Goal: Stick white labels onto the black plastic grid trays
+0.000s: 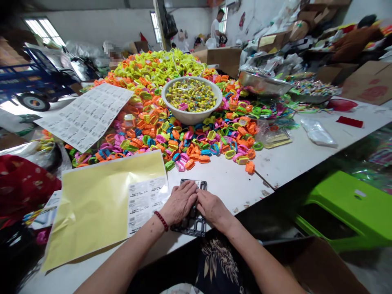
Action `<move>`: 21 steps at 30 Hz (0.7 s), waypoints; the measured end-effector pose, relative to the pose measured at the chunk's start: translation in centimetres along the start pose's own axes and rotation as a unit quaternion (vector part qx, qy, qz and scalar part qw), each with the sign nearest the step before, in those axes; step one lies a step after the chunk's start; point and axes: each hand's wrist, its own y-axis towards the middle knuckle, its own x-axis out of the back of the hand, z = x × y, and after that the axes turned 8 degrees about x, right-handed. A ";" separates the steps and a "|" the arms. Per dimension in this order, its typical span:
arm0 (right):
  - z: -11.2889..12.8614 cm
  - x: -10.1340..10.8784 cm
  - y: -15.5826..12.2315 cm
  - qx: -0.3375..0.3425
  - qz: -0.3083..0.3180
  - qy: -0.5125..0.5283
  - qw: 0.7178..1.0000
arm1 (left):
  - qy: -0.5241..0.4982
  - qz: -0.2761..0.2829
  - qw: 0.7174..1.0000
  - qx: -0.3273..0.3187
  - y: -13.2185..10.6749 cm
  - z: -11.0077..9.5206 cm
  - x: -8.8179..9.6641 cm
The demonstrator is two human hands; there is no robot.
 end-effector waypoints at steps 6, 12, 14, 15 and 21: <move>1.3 0.6 -0.8 -0.001 0.022 -0.056 0.998 | 0.030 0.063 0.998 -0.003 -0.1 0.7 -0.8; 1.6 0.0 -1.9 -0.134 -0.058 -0.098 0.984 | 0.056 0.083 0.994 -0.033 -0.5 0.5 -1.2; 0.7 -1.1 -1.8 -0.156 -0.107 -0.103 0.977 | 0.047 0.101 0.993 -0.037 -0.4 0.6 -1.1; 0.2 -1.7 -1.7 -0.171 -0.119 -0.102 0.973 | 0.042 0.111 0.992 -0.038 -0.2 0.7 -1.1; -1.3 -3.4 -2.6 -0.252 -0.121 -0.095 0.955 | -0.040 0.106 0.994 -0.011 -0.8 0.9 -0.7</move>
